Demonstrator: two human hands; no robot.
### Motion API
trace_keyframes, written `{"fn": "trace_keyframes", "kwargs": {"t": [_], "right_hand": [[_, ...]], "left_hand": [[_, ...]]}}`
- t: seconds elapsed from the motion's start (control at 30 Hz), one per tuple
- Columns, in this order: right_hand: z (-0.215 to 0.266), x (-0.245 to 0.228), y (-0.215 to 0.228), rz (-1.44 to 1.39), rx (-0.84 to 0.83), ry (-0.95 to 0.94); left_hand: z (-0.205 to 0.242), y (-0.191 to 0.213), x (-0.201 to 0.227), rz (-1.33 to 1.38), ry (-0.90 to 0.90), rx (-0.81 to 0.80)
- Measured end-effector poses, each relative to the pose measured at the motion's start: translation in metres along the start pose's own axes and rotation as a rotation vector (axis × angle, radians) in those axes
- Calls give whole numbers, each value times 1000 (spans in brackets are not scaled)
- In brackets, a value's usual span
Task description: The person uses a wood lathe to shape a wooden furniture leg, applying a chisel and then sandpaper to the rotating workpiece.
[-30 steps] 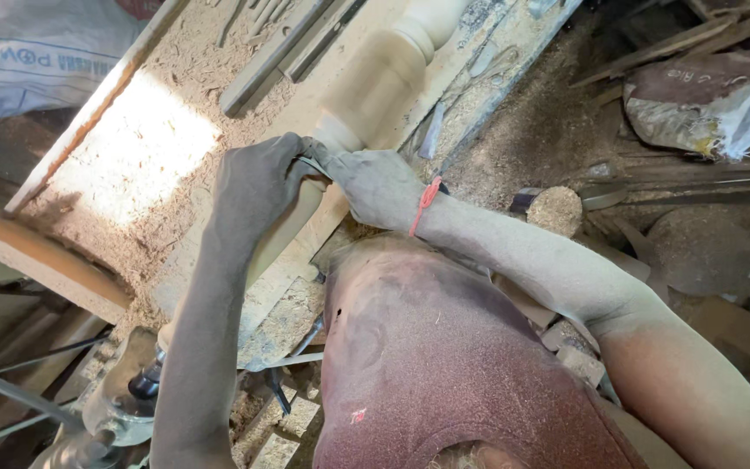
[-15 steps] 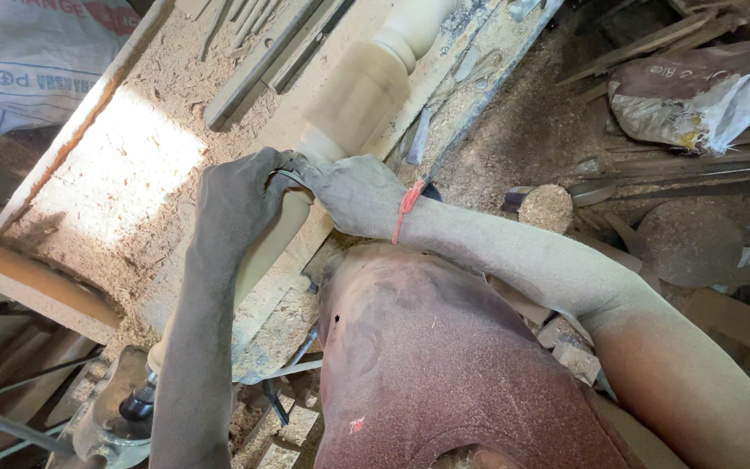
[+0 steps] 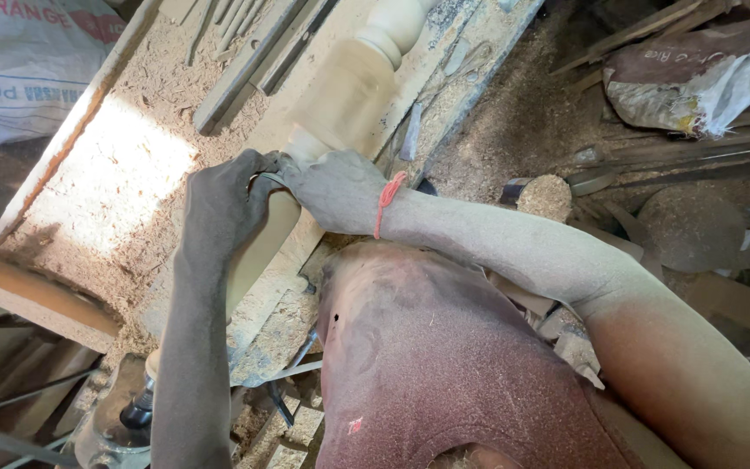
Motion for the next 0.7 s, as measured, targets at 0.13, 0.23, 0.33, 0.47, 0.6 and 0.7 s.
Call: {"fn": "trace_keyframes", "kwargs": {"t": [0.13,0.23,0.33,0.47,0.6,0.7], "right_hand": [[-3,-2,7,-7,46,24],[-3,-3,2,34,-29,27],[-5,-5,7,15,-1,51],[-7,-5,4,56,-26,75],[-12,-5,-3,62,-96,83],[-13,-6,1,56,-97,67]], "left_hand": [[1,5,3,-1,-46,40],[2,5,2,-8,-24,20],[3,8,5,24,-53,55],[3,8,4,53,-54,72],[4,9,2,64,-43,87],[6,9,3,60,-41,92]]}}
Point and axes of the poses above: each hand's wrist, its own z-axis away from the middle knuckle, its own y-axis out of the back of the hand, x = y × z, the point moved 9 cm from there along -z, towards the middle knuckle, and after that the axes turned 2 degrees about x, right-handed, at the moved point
